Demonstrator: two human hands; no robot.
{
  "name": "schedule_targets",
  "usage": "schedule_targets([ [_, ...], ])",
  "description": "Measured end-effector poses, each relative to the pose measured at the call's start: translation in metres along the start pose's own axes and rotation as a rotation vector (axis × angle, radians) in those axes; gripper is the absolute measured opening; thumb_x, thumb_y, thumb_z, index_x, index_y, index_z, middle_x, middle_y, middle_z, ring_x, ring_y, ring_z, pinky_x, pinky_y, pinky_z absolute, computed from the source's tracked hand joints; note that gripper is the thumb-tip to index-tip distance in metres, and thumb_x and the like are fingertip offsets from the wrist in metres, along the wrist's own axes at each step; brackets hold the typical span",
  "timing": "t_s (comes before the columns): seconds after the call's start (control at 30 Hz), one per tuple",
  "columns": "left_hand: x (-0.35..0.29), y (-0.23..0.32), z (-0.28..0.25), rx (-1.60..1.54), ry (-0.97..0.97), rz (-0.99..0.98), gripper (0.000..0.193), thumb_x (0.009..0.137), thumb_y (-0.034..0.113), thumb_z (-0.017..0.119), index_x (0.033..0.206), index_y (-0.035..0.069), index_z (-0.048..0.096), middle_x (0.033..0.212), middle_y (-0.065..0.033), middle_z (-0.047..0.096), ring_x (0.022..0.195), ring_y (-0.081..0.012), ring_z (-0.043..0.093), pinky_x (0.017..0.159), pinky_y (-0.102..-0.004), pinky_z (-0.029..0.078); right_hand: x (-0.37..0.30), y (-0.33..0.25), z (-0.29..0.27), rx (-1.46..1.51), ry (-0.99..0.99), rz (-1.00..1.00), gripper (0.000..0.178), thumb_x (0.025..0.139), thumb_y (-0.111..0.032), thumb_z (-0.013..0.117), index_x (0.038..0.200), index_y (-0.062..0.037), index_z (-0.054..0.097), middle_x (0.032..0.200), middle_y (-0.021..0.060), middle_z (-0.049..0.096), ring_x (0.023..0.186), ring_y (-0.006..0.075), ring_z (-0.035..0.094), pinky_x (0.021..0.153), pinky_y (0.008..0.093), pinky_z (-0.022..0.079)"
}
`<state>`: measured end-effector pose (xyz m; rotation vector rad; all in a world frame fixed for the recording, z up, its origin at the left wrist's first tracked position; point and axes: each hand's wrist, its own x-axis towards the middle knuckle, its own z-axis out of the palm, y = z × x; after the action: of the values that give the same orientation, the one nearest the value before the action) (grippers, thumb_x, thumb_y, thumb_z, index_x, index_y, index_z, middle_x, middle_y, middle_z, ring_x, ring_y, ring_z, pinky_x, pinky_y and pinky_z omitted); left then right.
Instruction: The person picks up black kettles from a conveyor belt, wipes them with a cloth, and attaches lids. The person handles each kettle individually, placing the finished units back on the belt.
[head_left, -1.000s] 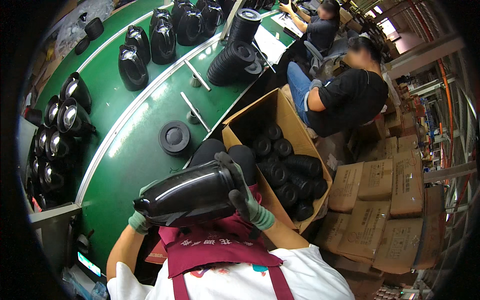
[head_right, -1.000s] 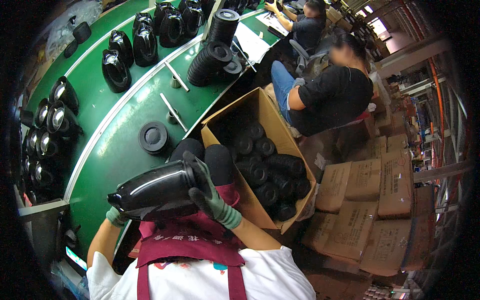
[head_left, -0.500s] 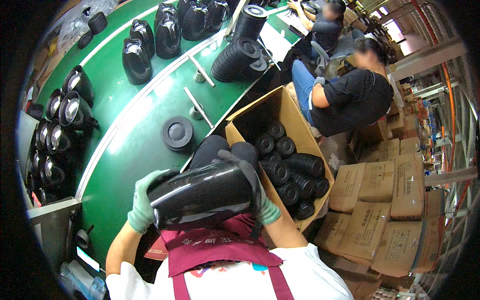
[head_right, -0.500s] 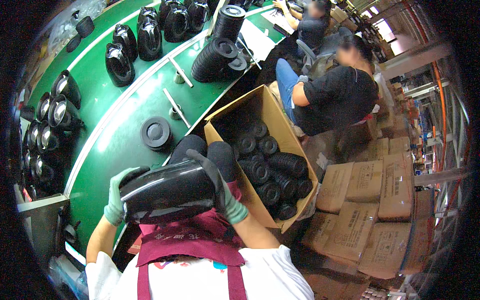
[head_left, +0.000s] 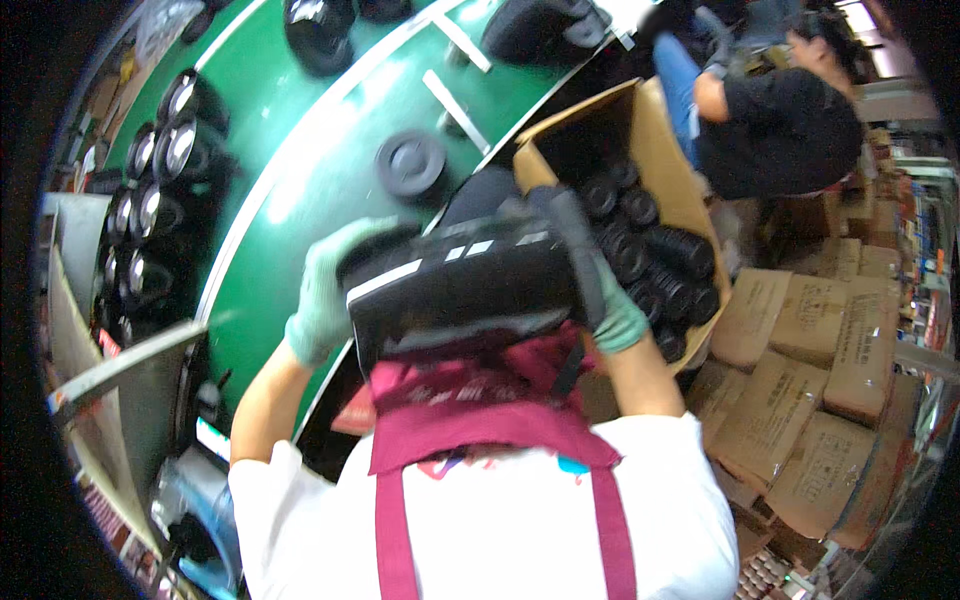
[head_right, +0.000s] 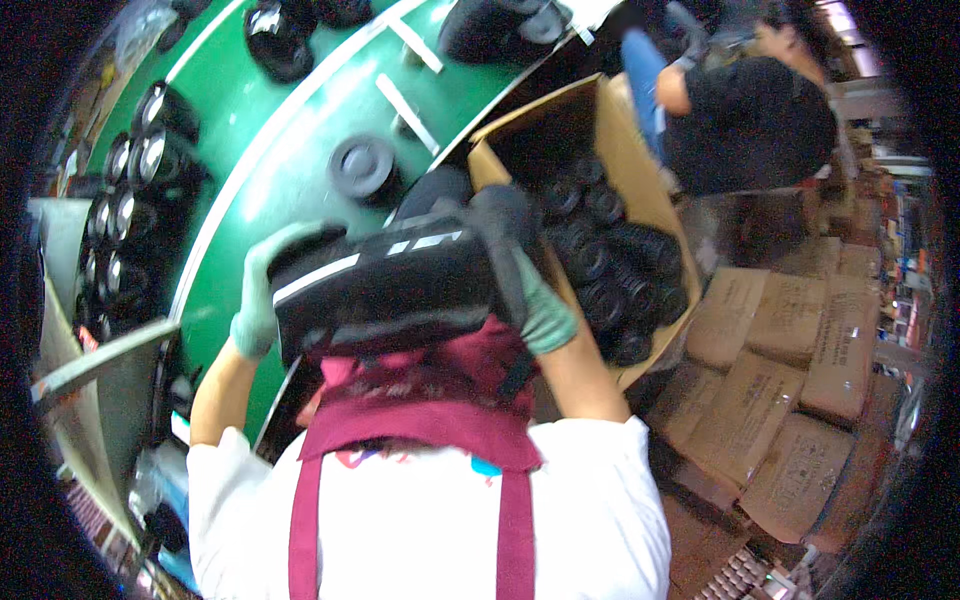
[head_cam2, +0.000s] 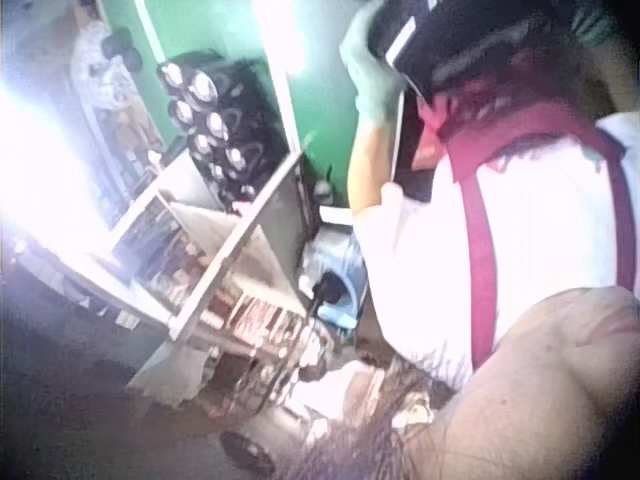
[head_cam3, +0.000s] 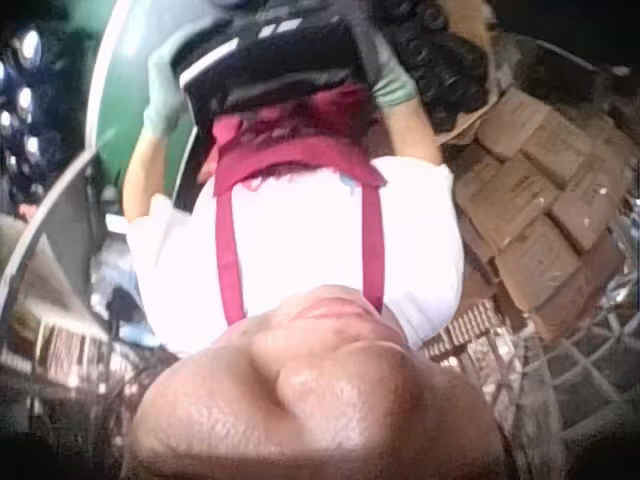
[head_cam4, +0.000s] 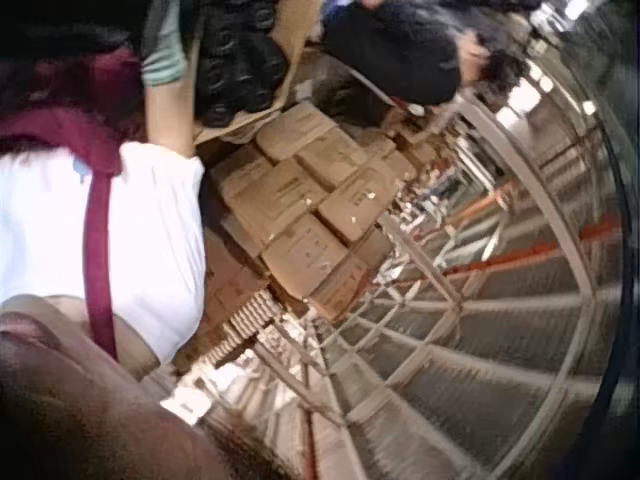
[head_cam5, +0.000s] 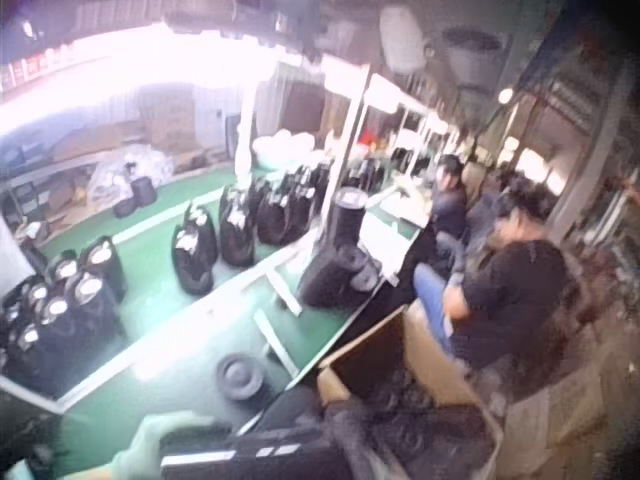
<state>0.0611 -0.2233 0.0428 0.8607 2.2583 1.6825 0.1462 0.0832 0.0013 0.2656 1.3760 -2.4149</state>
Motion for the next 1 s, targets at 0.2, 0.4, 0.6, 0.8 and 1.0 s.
schedule_targets([
  [0.2,-0.039,-0.052,0.017,-0.539,0.113,-0.39,0.05,0.079,0.009,0.074,0.127,-0.001,0.066,0.119,-0.0098,0.072,0.103,-0.0198,0.068,0.098,-0.0352,0.053,-0.015,0.009,0.041,-0.605,0.177,-0.606,0.054,0.108,-0.03,0.047,0.152,-0.0008,0.038,0.15,0.0144,0.048,0.137,0.0248,0.047,0.116,0.0357,0.035],
  [0.4,0.009,0.019,-0.007,0.323,-0.197,-0.012,0.051,0.079,0.017,0.069,0.125,-0.006,0.067,0.121,-0.0195,0.071,0.109,-0.0266,0.07,0.1,-0.0375,0.051,-0.002,0.018,0.006,-0.207,-0.006,-0.278,0.049,0.109,-0.028,0.045,0.15,-0.0021,0.043,0.148,0.0129,0.053,0.134,0.0201,0.05,0.117,0.0334,0.035],
  [0.6,-0.027,-0.066,0.011,-0.542,-0.001,-0.324,0.049,0.087,0.015,0.072,0.131,-0.003,0.062,0.125,-0.0109,0.069,0.111,-0.0189,0.066,0.1,-0.0355,0.052,-0.018,-0.02,0.032,-0.709,0.152,-0.468,0.059,0.109,-0.038,0.038,0.156,-0.0016,0.034,0.158,0.0156,0.041,0.146,0.0266,0.038,0.121,0.0374,0.027],
  [0.8,-0.03,-0.081,0.013,-0.466,-0.082,-0.322,0.048,0.085,0.013,0.071,0.13,-0.002,0.063,0.124,-0.0091,0.068,0.111,-0.0202,0.065,0.101,-0.0354,0.05,-0.01,0.023,0.021,-0.839,0.171,-0.824,0.062,0.107,-0.035,0.046,0.157,-0.0031,0.03,0.16,0.0174,0.037,0.145,0.0324,0.038,0.121,0.0405,0.026],
  [1.0,0.015,0.0,0.009,0.118,-0.101,-0.145,0.048,0.076,0.017,0.079,0.12,0.0,0.069,0.111,-0.0192,0.073,0.103,-0.0278,0.072,0.094,-0.0382,0.054,-0.006,0.06,0.002,-1.42,0.387,-1.027,0.057,0.104,-0.025,0.056,0.154,-0.0061,0.035,0.153,0.017,0.045,0.139,0.0303,0.047,0.117,0.0398,0.035],
])
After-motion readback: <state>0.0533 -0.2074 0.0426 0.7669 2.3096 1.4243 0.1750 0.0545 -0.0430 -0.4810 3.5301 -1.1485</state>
